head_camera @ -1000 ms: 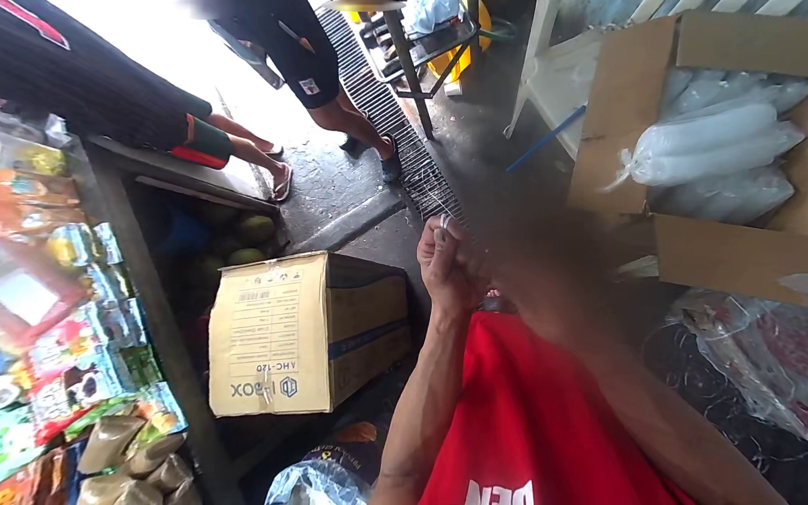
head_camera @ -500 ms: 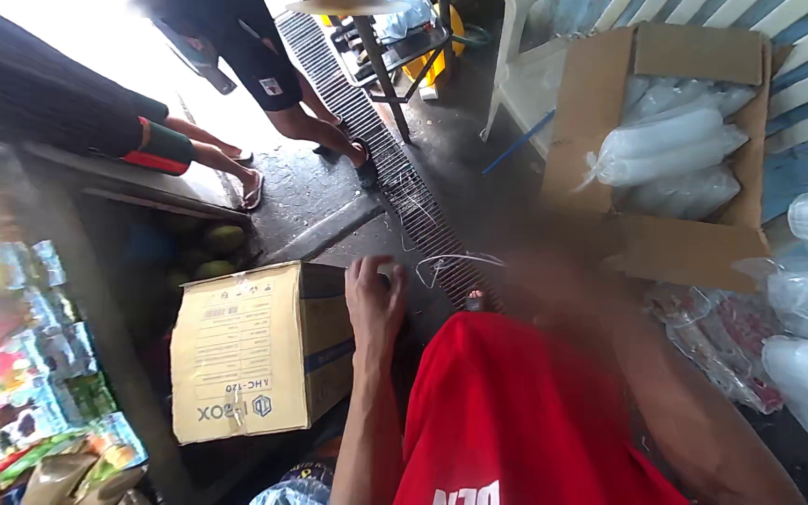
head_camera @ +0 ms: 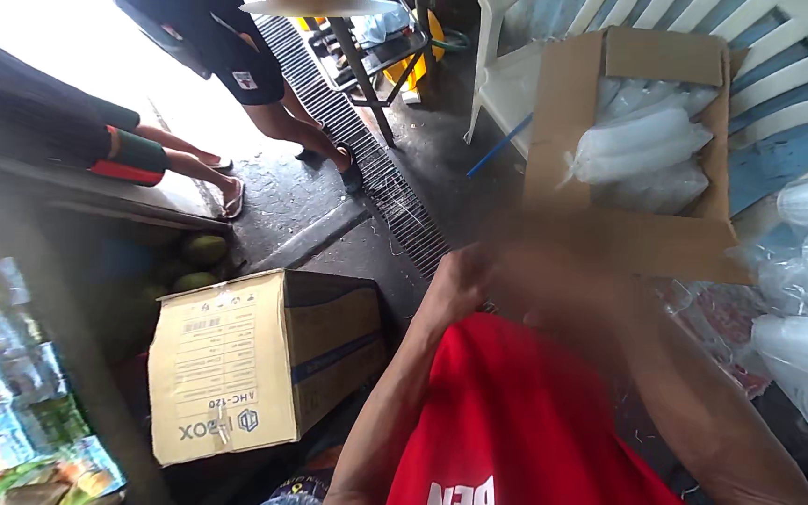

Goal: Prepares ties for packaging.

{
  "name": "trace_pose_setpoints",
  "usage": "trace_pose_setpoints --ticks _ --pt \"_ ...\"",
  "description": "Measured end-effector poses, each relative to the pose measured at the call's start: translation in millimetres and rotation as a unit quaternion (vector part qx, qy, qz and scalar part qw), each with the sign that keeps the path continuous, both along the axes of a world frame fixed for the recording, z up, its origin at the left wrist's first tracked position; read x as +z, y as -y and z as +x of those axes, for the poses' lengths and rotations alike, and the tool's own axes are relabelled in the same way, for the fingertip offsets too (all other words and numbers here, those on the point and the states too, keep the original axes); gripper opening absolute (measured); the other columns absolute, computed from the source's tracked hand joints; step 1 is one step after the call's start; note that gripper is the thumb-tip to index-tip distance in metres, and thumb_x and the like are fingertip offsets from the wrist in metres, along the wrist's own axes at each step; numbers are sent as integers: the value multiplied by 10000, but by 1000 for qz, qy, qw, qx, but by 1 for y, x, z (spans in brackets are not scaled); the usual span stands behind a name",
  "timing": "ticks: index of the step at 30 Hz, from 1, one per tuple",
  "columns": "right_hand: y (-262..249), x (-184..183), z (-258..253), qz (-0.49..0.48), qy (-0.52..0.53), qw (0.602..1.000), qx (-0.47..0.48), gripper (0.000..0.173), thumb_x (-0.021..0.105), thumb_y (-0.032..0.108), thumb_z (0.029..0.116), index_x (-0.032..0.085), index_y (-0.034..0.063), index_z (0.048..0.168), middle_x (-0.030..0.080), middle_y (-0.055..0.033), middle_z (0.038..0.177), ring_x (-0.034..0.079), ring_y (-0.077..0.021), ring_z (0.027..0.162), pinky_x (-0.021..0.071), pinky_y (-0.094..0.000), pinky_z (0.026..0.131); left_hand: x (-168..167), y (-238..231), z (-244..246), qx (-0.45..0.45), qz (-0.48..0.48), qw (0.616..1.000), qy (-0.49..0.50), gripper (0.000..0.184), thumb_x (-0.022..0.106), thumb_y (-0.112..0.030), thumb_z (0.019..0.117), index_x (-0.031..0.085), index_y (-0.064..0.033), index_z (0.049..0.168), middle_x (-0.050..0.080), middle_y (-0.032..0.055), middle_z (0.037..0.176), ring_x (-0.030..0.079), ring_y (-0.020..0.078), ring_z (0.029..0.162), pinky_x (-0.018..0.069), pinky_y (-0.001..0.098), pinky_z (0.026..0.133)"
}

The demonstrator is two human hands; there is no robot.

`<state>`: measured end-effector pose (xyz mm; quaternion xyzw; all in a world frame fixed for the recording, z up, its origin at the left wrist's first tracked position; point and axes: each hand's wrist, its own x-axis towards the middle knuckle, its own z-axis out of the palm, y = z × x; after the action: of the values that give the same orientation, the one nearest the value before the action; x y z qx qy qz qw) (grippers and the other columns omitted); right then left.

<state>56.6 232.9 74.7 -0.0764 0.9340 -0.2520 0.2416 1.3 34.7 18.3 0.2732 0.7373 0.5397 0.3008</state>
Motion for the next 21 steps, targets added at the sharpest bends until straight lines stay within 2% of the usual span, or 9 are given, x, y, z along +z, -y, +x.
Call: trace_pose_setpoints --ticks 2,4,7,9,11,13,17,21 --pt "-3 1 2 -49 20 998 -27 185 592 297 1039 693 160 966 679 -41 920 664 -208 844 539 -456 736 -1 2 -3 -24 -3 1000 -5 132 711 -163 946 701 -47 885 615 -16 664 552 45 565 482 239 546" --pt "-4 2 5 -109 12 991 -70 161 624 262 1027 692 147 937 671 -27 885 648 -159 800 539 -407 733 -3 5 -2 -22 12 1000 0 133 680 -139 950 696 -52 851 593 -24 637 531 40 545 462 235 527" --pt "-8 3 15 -203 -21 965 -167 134 657 179 1003 728 81 1060 702 -45 954 658 -113 803 564 -340 765 -8 7 3 51 63 995 53 169 663 -132 951 671 -59 799 544 -28 587 473 45 492 408 230 479" --pt "-8 -16 24 -248 -45 939 -235 175 640 189 1011 706 91 1140 693 -16 915 642 -71 754 566 -270 718 -9 8 4 90 82 989 86 189 674 -138 954 669 -61 782 535 -24 576 450 53 471 389 230 459" --pt "-3 -29 31 -290 -60 910 -289 211 617 214 1014 698 93 1167 670 0 842 605 -65 687 539 -251 654 -10 7 5 111 89 985 94 184 677 -122 951 669 -62 778 540 -20 578 449 52 467 388 226 454" --pt "5 -36 36 -330 -78 886 -317 233 598 227 1010 708 79 1153 671 -4 803 595 -84 650 528 -273 614 -10 6 7 129 89 986 65 163 673 -98 947 679 -56 790 558 -15 589 470 52 481 408 224 466" --pt "23 -52 39 -369 -140 852 -345 159 631 203 997 718 79 1044 666 15 760 583 -60 589 510 -224 538 -11 2 12 159 57 985 -36 68 675 -67 930 700 -57 868 595 -30 633 519 36 519 455 216 495" --pt "33 -52 35 -376 -143 846 -351 153 657 197 985 718 74 1051 681 10 762 602 -64 595 529 -231 552 -10 2 14 159 37 985 -55 40 687 -53 922 719 -52 898 623 -25 664 541 34 539 476 214 510"
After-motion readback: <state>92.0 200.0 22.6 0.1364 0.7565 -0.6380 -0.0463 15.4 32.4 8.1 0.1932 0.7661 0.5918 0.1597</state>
